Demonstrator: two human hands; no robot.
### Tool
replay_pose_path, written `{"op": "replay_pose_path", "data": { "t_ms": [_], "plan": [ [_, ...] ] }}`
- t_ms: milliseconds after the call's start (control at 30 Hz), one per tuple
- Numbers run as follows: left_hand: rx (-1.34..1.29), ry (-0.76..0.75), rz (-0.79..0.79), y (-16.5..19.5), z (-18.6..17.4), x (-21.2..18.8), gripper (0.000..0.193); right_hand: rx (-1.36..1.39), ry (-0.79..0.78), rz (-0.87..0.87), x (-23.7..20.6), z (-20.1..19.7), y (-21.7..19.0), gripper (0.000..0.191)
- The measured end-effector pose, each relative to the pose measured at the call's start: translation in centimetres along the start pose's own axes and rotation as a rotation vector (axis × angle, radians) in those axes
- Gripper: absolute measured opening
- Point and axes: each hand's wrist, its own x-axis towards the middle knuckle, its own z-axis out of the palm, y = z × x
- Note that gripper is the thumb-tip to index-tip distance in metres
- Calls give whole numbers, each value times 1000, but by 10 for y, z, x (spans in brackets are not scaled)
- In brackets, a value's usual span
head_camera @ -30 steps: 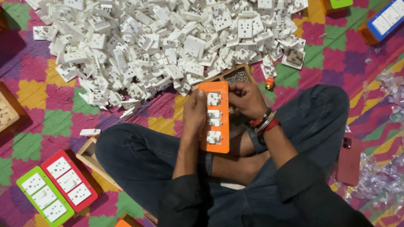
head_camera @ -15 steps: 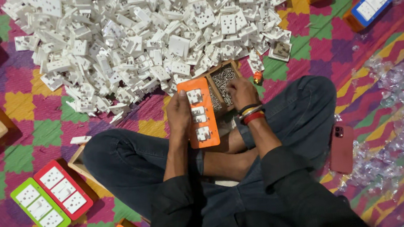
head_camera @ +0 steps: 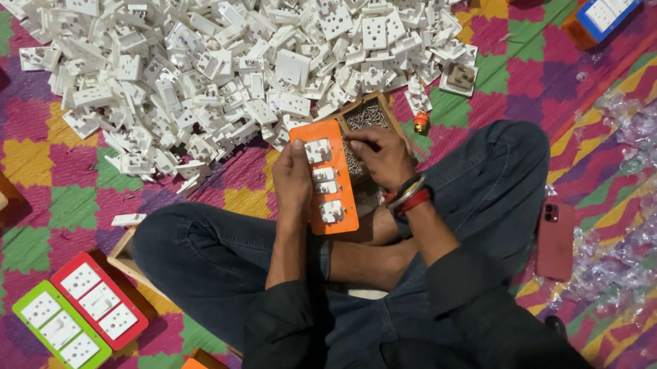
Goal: The person sits on the floor and assembles white plastic electrical components into orange and red plastic frames. They pick up the components from a large pile, place them into the frames, and secure them with screws using a screwdriver. The person works methodically, completing one frame at a time.
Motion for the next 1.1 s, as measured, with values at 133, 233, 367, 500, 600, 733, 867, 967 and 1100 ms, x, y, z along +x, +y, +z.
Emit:
{"op": "replay_pose_path", "data": {
  "t_ms": [133, 233, 367, 500, 600, 733, 867, 967, 1100],
  "plan": [
    [63, 1, 23, -2, 0, 1, 42, 306, 5, 153, 4, 2, 10, 37],
    [52, -9, -24, -3, 1, 1, 42, 444, -13, 85, 6, 2, 20, 58],
    [-56, -73, 0, -5, 5, 2, 40, 512, -50, 64, 6, 12, 26, 77],
    [-101, -97, 14, -5, 5, 2, 39, 739, -122, 21, 1, 18, 23, 76],
    [-43, -88, -2, -5, 4, 2, 42, 777, -132, -65, 0, 18, 19, 73],
    [113, -55, 78, -4, 4, 0, 42, 855, -46, -6, -1, 23, 16, 72],
    [15, -31, 101, -2, 4, -2, 42, 768, -57, -42, -4, 28, 13, 71],
    [12, -49, 138, 6, 6, -4, 44, 516, 44, -234, -2, 27, 8, 68],
    [318, 163, 109, 25, 11, -12, 47, 757, 39, 6, -4, 28, 2, 79]
  ]
}}
